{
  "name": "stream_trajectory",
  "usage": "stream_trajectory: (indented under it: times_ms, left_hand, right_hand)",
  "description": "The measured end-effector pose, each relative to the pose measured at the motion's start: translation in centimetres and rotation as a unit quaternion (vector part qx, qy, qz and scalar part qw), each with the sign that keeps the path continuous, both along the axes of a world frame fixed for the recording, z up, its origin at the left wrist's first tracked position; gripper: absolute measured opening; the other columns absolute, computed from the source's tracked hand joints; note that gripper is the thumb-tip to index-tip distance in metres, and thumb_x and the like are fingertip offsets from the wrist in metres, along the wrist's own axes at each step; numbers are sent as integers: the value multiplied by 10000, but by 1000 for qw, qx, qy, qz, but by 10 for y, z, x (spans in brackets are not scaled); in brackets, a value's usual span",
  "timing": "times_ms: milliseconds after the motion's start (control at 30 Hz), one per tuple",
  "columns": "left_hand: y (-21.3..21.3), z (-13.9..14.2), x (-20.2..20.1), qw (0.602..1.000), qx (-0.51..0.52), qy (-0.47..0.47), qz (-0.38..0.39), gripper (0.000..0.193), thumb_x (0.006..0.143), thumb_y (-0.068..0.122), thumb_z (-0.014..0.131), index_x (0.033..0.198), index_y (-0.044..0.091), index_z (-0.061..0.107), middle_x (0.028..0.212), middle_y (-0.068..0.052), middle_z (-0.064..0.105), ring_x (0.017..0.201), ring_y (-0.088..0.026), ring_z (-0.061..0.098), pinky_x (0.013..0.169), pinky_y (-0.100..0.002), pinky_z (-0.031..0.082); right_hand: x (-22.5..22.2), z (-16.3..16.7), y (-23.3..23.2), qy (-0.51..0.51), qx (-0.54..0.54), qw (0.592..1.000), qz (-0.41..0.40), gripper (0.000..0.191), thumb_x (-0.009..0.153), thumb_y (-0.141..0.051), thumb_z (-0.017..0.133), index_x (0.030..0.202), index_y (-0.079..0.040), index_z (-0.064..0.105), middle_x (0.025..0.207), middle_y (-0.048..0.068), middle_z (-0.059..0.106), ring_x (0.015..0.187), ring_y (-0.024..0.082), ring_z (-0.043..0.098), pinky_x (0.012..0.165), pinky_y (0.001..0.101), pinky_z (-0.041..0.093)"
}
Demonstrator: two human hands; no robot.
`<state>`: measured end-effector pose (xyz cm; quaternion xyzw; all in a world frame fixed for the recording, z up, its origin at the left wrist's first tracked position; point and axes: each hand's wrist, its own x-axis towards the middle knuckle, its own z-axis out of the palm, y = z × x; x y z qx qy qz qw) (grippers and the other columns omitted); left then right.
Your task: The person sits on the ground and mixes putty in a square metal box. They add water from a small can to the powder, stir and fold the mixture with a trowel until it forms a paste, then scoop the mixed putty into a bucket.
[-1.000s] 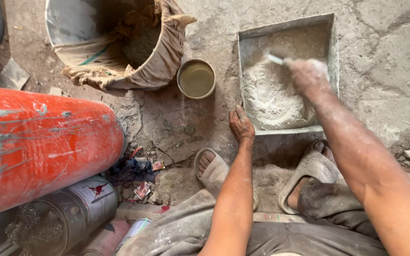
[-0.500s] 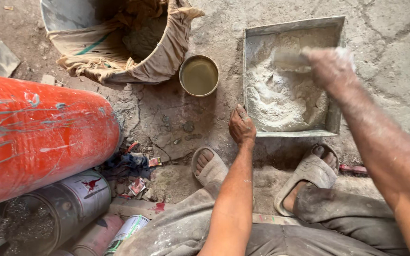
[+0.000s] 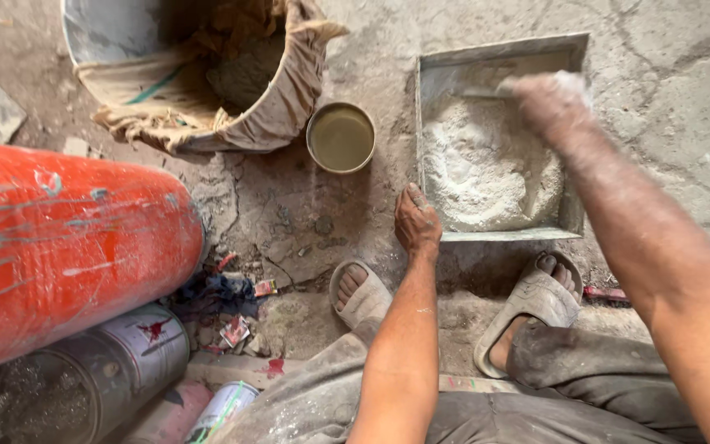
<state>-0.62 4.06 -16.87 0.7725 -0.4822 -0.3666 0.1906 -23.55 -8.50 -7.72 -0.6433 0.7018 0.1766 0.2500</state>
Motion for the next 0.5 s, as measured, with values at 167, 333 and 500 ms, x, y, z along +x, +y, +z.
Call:
stream_trajectory:
  times_ms: [167,333,500]
  left_hand:
    - [18,6,8,995,-77,1,-68,470,1119,408,273,1337,121,575,1244,-168,652,1070,-401,657,849,-507,554]
    - [19,9,19,995,-29,18,-97,370,1088,353,319,1258,114,544,1145,-160,644,990,-376,666,783,-516,553]
    - [18,13,24,980,-134,-9,-144,381,767,216,546,1098,29,518,1052,-211,615,933,-465,621,712,-548,511]
  right_hand:
    - [8,14,36,30,-15,999,16,201,1115,-109,477,1245,-111,631,869,124,710,677,192,665,557,342,573]
    - [2,6,118,-61,-91,975,-192,309,1150,-201,510,1314,61,510,1011,228,677,777,317,689,607,437,592]
    - [49,-50,185,-92,-32,916,-390,742,969,-235,708,1456,113,269,1145,271,644,1047,405,670,923,476,568]
